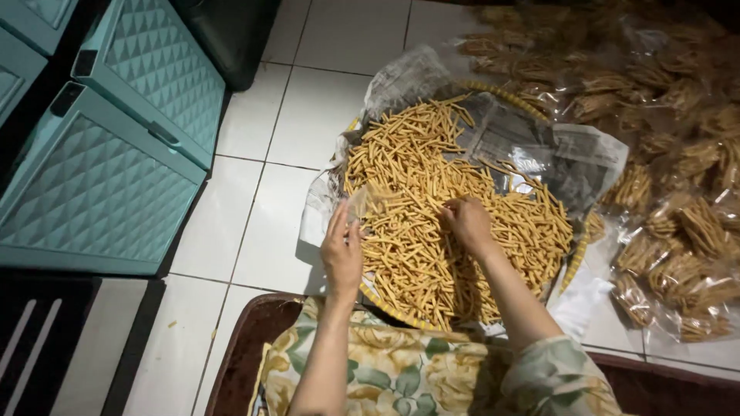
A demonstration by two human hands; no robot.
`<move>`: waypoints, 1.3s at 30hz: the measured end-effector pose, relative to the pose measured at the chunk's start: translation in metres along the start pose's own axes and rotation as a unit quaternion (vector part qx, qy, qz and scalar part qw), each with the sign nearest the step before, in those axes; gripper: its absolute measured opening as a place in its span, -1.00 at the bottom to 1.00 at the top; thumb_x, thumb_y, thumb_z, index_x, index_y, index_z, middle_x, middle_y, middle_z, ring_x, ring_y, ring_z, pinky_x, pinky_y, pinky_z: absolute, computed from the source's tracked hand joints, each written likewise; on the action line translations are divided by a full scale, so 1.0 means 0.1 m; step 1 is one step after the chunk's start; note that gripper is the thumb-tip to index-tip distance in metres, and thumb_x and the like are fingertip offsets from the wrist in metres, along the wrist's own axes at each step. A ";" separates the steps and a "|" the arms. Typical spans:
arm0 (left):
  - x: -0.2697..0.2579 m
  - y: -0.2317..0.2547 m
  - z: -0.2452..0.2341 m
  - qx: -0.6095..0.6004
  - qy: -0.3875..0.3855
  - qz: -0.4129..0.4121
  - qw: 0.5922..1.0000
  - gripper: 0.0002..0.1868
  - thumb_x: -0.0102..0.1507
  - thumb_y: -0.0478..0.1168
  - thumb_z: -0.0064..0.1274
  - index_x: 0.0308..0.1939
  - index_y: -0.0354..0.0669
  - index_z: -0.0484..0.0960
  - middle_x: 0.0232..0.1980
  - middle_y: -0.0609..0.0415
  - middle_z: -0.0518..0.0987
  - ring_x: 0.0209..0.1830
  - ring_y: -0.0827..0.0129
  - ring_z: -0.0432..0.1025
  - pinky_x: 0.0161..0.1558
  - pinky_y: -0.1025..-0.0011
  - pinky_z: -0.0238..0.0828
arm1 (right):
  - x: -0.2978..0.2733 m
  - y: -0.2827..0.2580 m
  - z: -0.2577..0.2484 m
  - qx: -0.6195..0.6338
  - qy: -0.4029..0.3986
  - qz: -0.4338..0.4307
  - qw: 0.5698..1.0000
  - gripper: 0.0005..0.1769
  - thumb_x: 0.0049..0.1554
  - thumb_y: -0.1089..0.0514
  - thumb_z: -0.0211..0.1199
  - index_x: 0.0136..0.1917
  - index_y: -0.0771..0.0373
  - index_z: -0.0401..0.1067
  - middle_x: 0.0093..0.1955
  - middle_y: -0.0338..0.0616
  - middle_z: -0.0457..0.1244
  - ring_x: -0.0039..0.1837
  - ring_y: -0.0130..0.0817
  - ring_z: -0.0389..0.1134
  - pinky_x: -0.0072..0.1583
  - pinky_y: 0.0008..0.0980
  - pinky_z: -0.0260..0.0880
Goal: Packaging thin stick-like snacks into small plastic bags from a large basket
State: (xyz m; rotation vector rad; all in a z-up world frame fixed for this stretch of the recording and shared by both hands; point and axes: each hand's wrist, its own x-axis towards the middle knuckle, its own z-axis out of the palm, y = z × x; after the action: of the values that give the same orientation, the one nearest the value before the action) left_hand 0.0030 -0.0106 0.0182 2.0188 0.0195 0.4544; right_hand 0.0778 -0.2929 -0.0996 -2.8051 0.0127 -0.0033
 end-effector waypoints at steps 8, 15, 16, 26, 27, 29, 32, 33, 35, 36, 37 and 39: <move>0.08 0.01 0.11 -0.036 0.005 -0.048 0.998 -0.59 0.40 -0.37 -0.09 0.35 -0.32 0.44 0.42 -0.19 0.41 0.10 0.03 0.53 -0.07 0.35 0.65 | 0.31 0.29 0.90 -0.125 0.073 -0.096 0.985 -0.72 -0.10 -0.14 0.40 -0.14 -0.04 0.56 -0.25 -0.21 0.35 -0.08 -0.21 0.44 -0.06 -0.23 0.46; 0.08 -0.22 0.22 -0.022 0.022 -0.022 0.999 -0.66 0.40 -0.32 -0.05 0.24 -0.34 0.52 0.39 -0.12 0.46 -0.15 0.16 0.63 -0.35 0.51 0.65 | 0.06 0.07 -0.20 0.380 0.005 0.066 0.923 -0.89 0.16 0.10 0.34 -0.10 0.16 0.59 -0.16 -0.02 0.41 -0.04 -0.17 0.44 0.07 -0.24 0.38; 0.08 -0.23 0.23 -0.023 0.020 -0.024 0.999 -0.66 0.40 -0.32 -0.05 0.24 -0.34 0.52 0.39 -0.12 0.46 -0.15 0.16 0.63 -0.35 0.51 0.65 | 0.03 -0.05 -0.48 0.379 0.004 0.068 0.923 -0.89 0.16 0.10 0.34 -0.10 0.16 0.59 -0.16 -0.02 0.41 -0.04 -0.17 0.44 0.07 -0.24 0.38; 0.07 -0.31 0.30 -0.027 0.006 -0.032 0.999 -0.63 0.41 -0.36 -0.13 0.30 -0.27 0.50 0.43 -0.04 0.42 -0.28 0.34 0.64 -0.43 0.58 0.63 | 0.41 0.65 -0.18 0.484 0.008 0.270 0.832 -0.78 0.14 0.10 0.33 -0.16 0.29 0.40 -0.44 -0.13 0.16 -0.41 -0.37 0.26 -0.42 -0.43 0.25; 0.07 -0.32 0.30 -0.024 -0.001 -0.038 0.999 -0.62 0.41 -0.35 -0.14 0.31 -0.26 0.49 0.44 -0.08 0.41 -0.29 0.34 0.64 -0.44 0.59 0.63 | 0.50 0.65 -0.07 0.400 0.011 0.241 0.884 -0.74 0.11 0.04 0.38 -0.14 0.29 0.49 -0.45 -0.10 0.20 -0.42 -0.35 0.29 -0.45 -0.40 0.23; 0.08 -0.25 0.29 -0.017 0.001 -0.032 0.999 -0.63 0.41 -0.34 -0.14 0.30 -0.26 0.50 0.43 -0.07 0.42 -0.30 0.33 0.64 -0.44 0.57 0.62 | 0.67 0.68 0.13 0.351 0.004 0.213 0.912 -0.71 0.09 -0.04 0.39 -0.14 0.23 0.54 -0.35 -0.02 0.28 -0.26 -0.19 0.35 -0.27 -0.26 0.29; 0.13 -0.19 0.26 -0.004 0.008 -0.024 1.000 -0.66 0.41 -0.32 -0.13 0.26 -0.29 0.52 0.40 -0.09 0.45 -0.31 0.29 0.65 -0.47 0.51 0.61 | 0.98 0.64 0.45 0.242 -0.014 0.181 0.953 -0.65 0.08 -0.20 0.38 -0.11 0.11 0.60 -0.23 0.01 0.38 -0.03 0.03 0.43 -0.02 -0.08 0.38; 0.14 -0.17 0.26 0.002 0.013 -0.022 1.000 -0.67 0.40 -0.32 -0.11 0.23 -0.33 0.54 0.37 -0.12 0.48 -0.32 0.24 0.65 -0.49 0.48 0.61 | 1.08 0.62 0.56 0.180 -0.025 0.177 0.967 -0.61 0.09 -0.28 0.36 -0.07 0.04 0.61 -0.20 -0.02 0.40 0.05 0.09 0.44 0.03 -0.04 0.42; 0.16 -0.08 0.24 -0.034 0.001 -0.065 0.997 -0.61 0.42 -0.32 -0.18 0.33 -0.23 0.45 0.45 -0.11 0.39 -0.24 0.29 0.64 -0.39 0.49 0.63 | 1.11 0.44 0.58 0.136 -0.031 0.179 0.974 -0.59 0.08 -0.25 0.34 -0.04 0.10 0.61 -0.15 0.06 0.41 0.07 0.13 0.44 0.06 0.05 0.43; 0.14 -0.03 0.23 -0.072 -0.013 -0.110 0.991 -0.53 0.43 -0.33 -0.24 0.44 -0.13 0.35 0.52 -0.11 0.29 -0.16 0.33 0.63 -0.28 0.51 0.66 | 1.10 0.37 0.59 0.090 -0.038 0.185 0.978 -0.56 0.08 -0.22 0.32 -0.01 0.15 0.61 -0.11 0.14 0.42 0.10 0.17 0.45 0.09 0.13 0.44; 0.16 -0.11 0.28 -0.071 -0.012 -0.112 0.991 -0.53 0.43 -0.33 -0.24 0.44 -0.13 0.35 0.52 -0.11 0.29 -0.16 0.33 0.63 -0.28 0.51 0.66 | 1.15 0.44 0.68 0.090 -0.040 0.184 0.978 -0.56 0.08 -0.22 0.32 -0.01 0.15 0.61 -0.11 0.14 0.42 0.10 0.17 0.45 0.09 0.13 0.44; 0.15 -0.26 0.38 -0.061 -0.018 -0.112 0.992 -0.54 0.44 -0.32 -0.22 0.45 -0.12 0.35 0.52 -0.11 0.29 -0.13 0.34 0.62 -0.25 0.49 0.67 | 1.20 0.59 0.86 0.109 -0.042 0.189 0.975 -0.43 0.09 -0.33 0.27 0.08 0.17 0.58 -0.06 0.19 0.41 0.14 0.22 0.42 0.11 0.21 0.43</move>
State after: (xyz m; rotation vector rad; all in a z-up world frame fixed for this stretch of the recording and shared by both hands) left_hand 0.0341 -0.0277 -0.0152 1.8788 0.1906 0.2688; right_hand 0.1974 -0.3209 -0.2003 -2.5385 0.4951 0.1917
